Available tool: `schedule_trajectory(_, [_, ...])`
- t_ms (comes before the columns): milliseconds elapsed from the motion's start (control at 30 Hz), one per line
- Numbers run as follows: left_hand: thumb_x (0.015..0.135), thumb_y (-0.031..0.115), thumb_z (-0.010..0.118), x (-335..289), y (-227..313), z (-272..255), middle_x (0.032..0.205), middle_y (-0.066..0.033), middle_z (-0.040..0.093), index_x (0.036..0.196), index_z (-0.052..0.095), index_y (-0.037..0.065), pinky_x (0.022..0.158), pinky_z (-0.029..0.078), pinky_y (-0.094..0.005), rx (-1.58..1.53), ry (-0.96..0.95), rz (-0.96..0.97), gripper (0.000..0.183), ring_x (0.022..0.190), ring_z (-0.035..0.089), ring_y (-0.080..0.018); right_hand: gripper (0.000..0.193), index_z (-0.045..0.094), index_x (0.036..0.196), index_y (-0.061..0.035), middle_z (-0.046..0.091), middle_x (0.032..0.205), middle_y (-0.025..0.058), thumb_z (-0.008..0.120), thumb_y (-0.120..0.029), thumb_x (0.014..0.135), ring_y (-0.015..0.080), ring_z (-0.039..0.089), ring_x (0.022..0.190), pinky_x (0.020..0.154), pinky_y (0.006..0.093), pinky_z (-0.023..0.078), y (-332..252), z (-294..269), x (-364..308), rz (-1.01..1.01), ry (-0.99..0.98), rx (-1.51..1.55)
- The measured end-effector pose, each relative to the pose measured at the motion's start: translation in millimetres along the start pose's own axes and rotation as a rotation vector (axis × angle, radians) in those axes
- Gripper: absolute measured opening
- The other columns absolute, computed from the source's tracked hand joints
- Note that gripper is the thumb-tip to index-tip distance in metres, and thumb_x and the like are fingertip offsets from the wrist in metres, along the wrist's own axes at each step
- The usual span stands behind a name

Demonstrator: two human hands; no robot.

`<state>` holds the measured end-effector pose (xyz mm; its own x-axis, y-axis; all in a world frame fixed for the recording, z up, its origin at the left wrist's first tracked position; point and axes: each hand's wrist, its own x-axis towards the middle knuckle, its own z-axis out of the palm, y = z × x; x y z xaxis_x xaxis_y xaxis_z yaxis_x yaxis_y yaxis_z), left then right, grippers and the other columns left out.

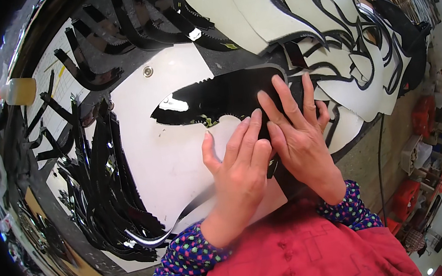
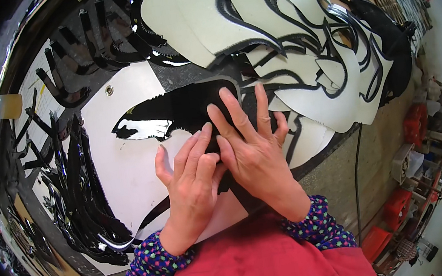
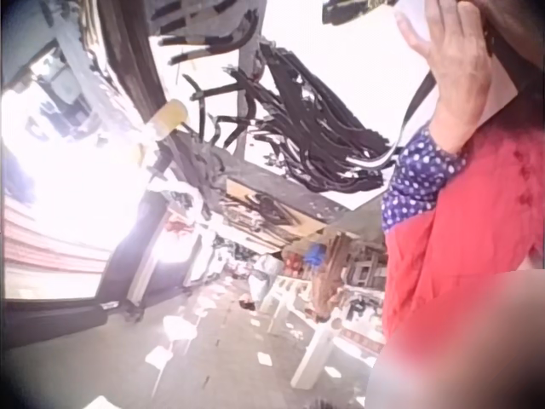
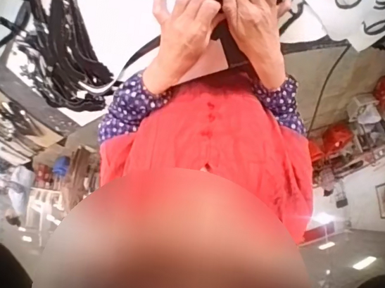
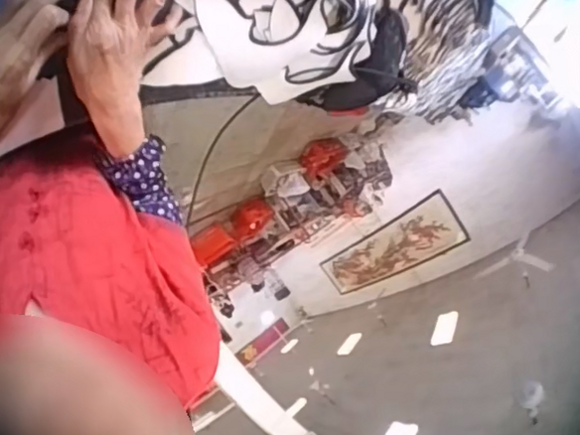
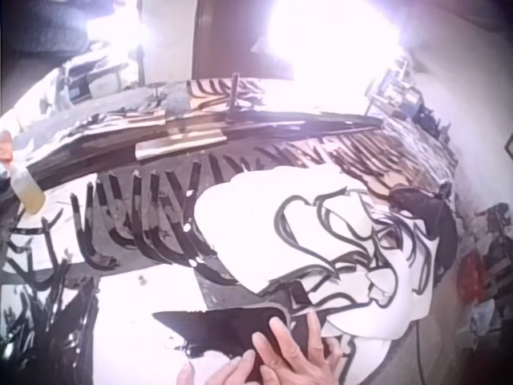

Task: Preparing and organizing shoe upper components at a manufacturing workbench.

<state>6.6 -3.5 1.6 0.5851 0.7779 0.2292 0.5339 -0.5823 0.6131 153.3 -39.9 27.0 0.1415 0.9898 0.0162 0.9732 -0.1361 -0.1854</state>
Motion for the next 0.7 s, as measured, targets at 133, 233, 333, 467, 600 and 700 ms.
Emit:
schedule_trajectory(133, [0.082,0.014,0.078,0,0,-2,0.143,-0.0041,0.060,0.096,0.055,0.014,0.116,0.018,-0.0571,-0.008,0.004,-0.005,0.026,0.129,0.056,-0.0206,0.050,0.056,0.146,-0.0135,0.037,0.163,0.0019,0.059,-0.021,0.097,0.0416,0.022,0.152,0.110,0.0569,0.020,0,-8,-13,-0.031,-0.004,0.019])
schedule_trajectory(233, [0.082,0.015,0.078,0,0,-3,0.143,-0.0041,0.060,0.095,0.056,0.015,0.116,0.018,-0.0570,0.006,0.001,0.002,0.026,0.130,0.056,-0.0206,0.049,0.057,0.145,-0.0124,0.037,0.163,0.0017,0.060,-0.021,0.096,0.0413,0.024,0.152,0.109,0.0578,0.022,-4,-2,-6,-0.018,0.022,-0.044])
schedule_trajectory(333, [0.081,0.015,0.078,1,-1,-2,0.144,-0.0043,0.060,0.095,0.056,0.015,0.116,0.019,-0.0567,0.008,0.002,0.004,0.026,0.130,0.056,-0.0207,0.049,0.057,0.143,-0.0104,0.037,0.163,0.0012,0.061,-0.020,0.095,0.0407,0.025,0.152,0.108,0.0577,0.024,-1,9,10,-0.026,0.060,-0.080])
schedule_trajectory(467, [0.081,0.014,0.079,0,-1,-2,0.144,-0.0047,0.060,0.096,0.056,0.014,0.116,0.019,-0.0563,-0.004,0.004,0.000,0.027,0.130,0.056,-0.0209,0.043,0.062,0.136,-0.0070,0.042,0.159,0.0046,0.061,-0.017,0.095,0.0411,0.028,0.150,0.108,0.0570,0.026,2,-9,-4,-0.046,0.030,0.028])
schedule_trajectory(600, [0.082,0.015,0.079,-1,-1,-2,0.144,-0.0048,0.060,0.096,0.057,0.014,0.116,0.019,-0.0562,-0.007,0.012,0.002,0.026,0.129,0.056,-0.0211,0.038,0.066,0.132,-0.0060,0.049,0.153,0.0113,0.059,-0.015,0.096,0.0388,0.037,0.146,0.111,0.0487,0.027,6,-16,-11,-0.079,0.099,0.154])
schedule_trajectory(700, [0.083,0.016,0.079,-1,-2,-1,0.144,-0.0048,0.060,0.096,0.057,0.014,0.116,0.019,-0.0561,0.007,0.011,-0.004,0.025,0.129,0.056,-0.0210,0.043,0.058,0.140,-0.0041,0.049,0.153,0.0151,0.058,-0.016,0.098,0.0362,0.041,0.144,0.110,0.0452,0.029,6,-3,5,-0.115,0.120,0.139])
